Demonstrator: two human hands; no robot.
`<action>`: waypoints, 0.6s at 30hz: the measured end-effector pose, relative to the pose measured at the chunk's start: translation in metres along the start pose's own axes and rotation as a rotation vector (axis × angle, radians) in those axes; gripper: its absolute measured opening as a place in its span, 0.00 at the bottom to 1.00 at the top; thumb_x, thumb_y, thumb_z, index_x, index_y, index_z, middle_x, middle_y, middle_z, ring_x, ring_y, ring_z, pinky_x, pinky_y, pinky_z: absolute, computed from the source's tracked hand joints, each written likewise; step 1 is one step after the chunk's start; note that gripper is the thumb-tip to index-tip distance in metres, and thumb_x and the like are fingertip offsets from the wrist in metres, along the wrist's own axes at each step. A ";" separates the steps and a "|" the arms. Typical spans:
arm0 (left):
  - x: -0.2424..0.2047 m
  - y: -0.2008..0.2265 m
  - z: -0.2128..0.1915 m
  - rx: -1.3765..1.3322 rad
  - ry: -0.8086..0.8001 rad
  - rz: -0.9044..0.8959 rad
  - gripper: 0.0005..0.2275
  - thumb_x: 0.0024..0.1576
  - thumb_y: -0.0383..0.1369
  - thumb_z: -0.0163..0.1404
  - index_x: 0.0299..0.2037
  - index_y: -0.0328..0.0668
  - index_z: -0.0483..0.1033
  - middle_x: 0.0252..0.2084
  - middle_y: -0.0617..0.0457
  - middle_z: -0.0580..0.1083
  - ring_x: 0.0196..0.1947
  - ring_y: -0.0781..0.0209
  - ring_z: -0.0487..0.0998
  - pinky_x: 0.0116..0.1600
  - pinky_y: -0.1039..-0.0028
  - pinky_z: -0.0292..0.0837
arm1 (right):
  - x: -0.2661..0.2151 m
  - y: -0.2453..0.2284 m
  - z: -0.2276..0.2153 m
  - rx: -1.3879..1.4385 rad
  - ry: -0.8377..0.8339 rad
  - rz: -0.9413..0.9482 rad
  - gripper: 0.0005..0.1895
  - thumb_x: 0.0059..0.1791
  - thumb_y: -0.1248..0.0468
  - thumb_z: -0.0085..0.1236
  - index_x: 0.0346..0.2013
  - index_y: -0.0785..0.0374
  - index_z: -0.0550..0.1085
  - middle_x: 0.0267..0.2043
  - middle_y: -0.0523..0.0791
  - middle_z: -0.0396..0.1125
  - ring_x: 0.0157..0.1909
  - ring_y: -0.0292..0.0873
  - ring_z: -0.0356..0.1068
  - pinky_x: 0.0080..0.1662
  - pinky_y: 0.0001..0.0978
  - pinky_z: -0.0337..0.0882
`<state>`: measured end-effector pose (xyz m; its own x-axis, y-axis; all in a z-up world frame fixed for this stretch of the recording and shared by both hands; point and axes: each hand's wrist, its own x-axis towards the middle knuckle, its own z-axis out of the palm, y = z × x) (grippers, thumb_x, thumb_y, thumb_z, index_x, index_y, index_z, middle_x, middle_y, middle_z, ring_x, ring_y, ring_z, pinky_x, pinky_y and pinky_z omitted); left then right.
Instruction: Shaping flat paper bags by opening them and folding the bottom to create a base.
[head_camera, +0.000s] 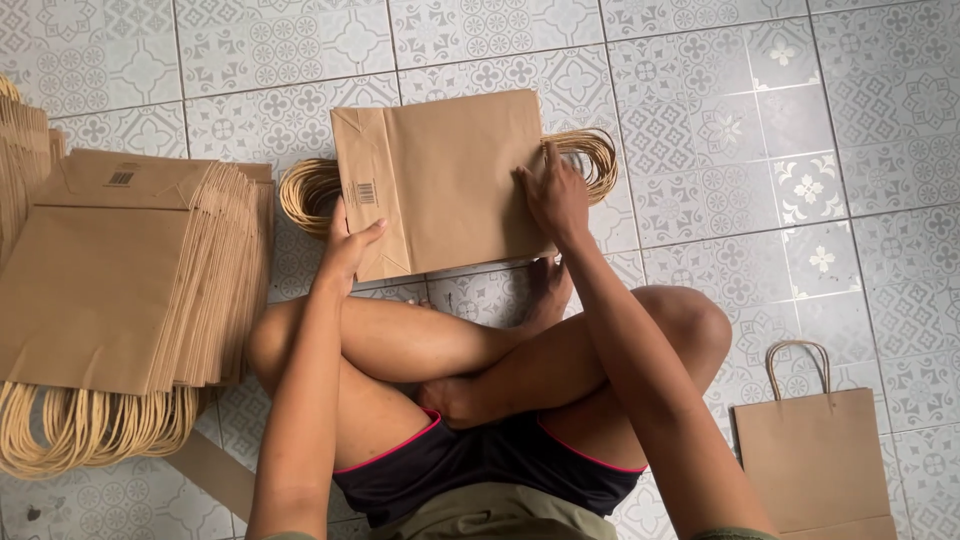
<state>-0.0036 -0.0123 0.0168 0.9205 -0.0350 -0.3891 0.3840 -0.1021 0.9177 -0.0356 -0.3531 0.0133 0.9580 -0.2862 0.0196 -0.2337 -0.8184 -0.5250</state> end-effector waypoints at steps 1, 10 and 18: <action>0.002 -0.004 -0.001 0.005 -0.003 -0.001 0.40 0.52 0.27 0.63 0.75 0.49 0.53 0.60 0.40 0.70 0.61 0.51 0.70 0.67 0.55 0.64 | -0.001 0.002 0.005 0.003 0.001 0.005 0.35 0.56 0.45 0.52 0.67 0.67 0.61 0.50 0.63 0.71 0.55 0.67 0.73 0.61 0.59 0.66; 0.016 -0.023 -0.001 0.362 0.100 0.085 0.43 0.49 0.44 0.66 0.74 0.49 0.55 0.67 0.43 0.66 0.67 0.50 0.68 0.70 0.56 0.62 | -0.009 0.000 0.007 0.023 0.002 0.020 0.35 0.58 0.45 0.47 0.67 0.73 0.60 0.51 0.64 0.73 0.56 0.62 0.74 0.68 0.55 0.59; 0.018 -0.022 -0.001 0.590 0.164 0.217 0.38 0.52 0.45 0.62 0.70 0.36 0.61 0.64 0.35 0.62 0.65 0.35 0.67 0.68 0.49 0.64 | -0.006 0.002 0.010 0.030 -0.015 0.037 0.37 0.59 0.42 0.43 0.65 0.74 0.64 0.51 0.62 0.73 0.56 0.61 0.74 0.68 0.55 0.59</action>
<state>0.0047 -0.0096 -0.0106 0.9897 0.0309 -0.1395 0.1267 -0.6407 0.7572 -0.0403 -0.3483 0.0033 0.9512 -0.3083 -0.0131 -0.2643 -0.7920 -0.5504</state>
